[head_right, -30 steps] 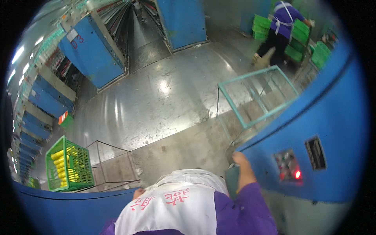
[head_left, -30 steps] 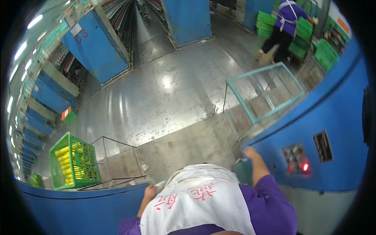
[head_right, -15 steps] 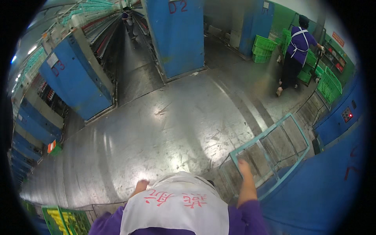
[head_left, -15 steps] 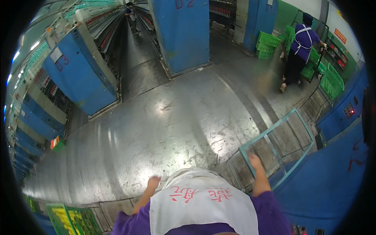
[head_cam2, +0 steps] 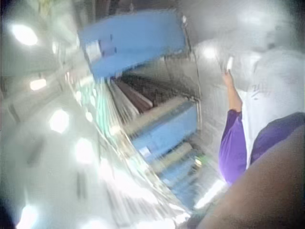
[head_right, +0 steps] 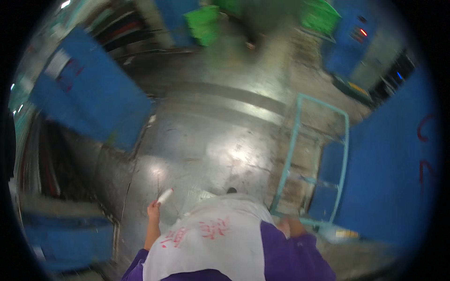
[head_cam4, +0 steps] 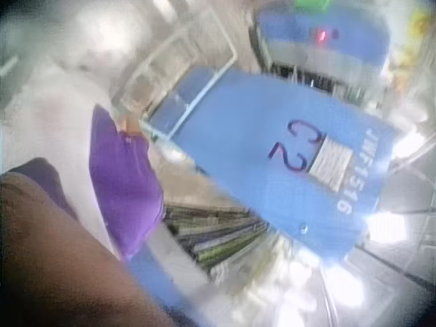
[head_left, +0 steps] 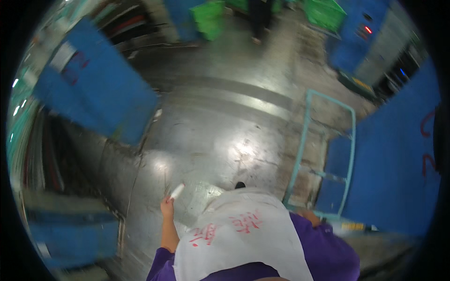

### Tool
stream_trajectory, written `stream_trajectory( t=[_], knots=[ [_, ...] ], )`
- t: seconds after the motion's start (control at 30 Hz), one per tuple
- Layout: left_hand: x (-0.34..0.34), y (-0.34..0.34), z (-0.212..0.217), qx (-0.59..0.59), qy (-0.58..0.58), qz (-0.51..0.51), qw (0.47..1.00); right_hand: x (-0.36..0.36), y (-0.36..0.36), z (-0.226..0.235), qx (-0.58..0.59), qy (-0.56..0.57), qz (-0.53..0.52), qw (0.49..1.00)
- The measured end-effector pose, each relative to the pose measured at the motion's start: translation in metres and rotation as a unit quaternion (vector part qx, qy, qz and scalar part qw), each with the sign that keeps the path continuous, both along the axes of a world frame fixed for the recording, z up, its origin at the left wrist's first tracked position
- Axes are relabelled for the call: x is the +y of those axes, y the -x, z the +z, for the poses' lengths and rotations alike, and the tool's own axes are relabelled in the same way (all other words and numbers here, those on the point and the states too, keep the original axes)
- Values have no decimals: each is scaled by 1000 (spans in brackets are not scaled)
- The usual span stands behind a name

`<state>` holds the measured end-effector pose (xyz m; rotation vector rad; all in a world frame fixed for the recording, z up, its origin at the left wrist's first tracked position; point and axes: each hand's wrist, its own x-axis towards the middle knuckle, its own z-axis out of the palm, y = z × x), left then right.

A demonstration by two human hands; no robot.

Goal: The person threads yarn through red guides on a spinning machine, then walks to another section to repeat the threading. The person also replaces empty yarn bobbins with full ones and continues threading the machine.

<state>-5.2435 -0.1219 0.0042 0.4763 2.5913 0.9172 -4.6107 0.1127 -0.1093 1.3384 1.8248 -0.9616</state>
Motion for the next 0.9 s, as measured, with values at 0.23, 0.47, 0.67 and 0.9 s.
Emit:
stream_trajectory(
  t=[0.23,0.47,0.67,0.9],
  knots=[
    [111,43,-58,-196,275,-272,901,283,254,147,441,-207,-144,862],
    [404,146,-86,-138,316,-413,843,420,235,118,215,-270,-329,879],
    [769,243,-44,52,302,-569,763,334,132,34,46,-194,-434,879],
    [1190,134,31,202,113,-475,849,288,176,-8,-152,-47,-609,777]
  ],
)
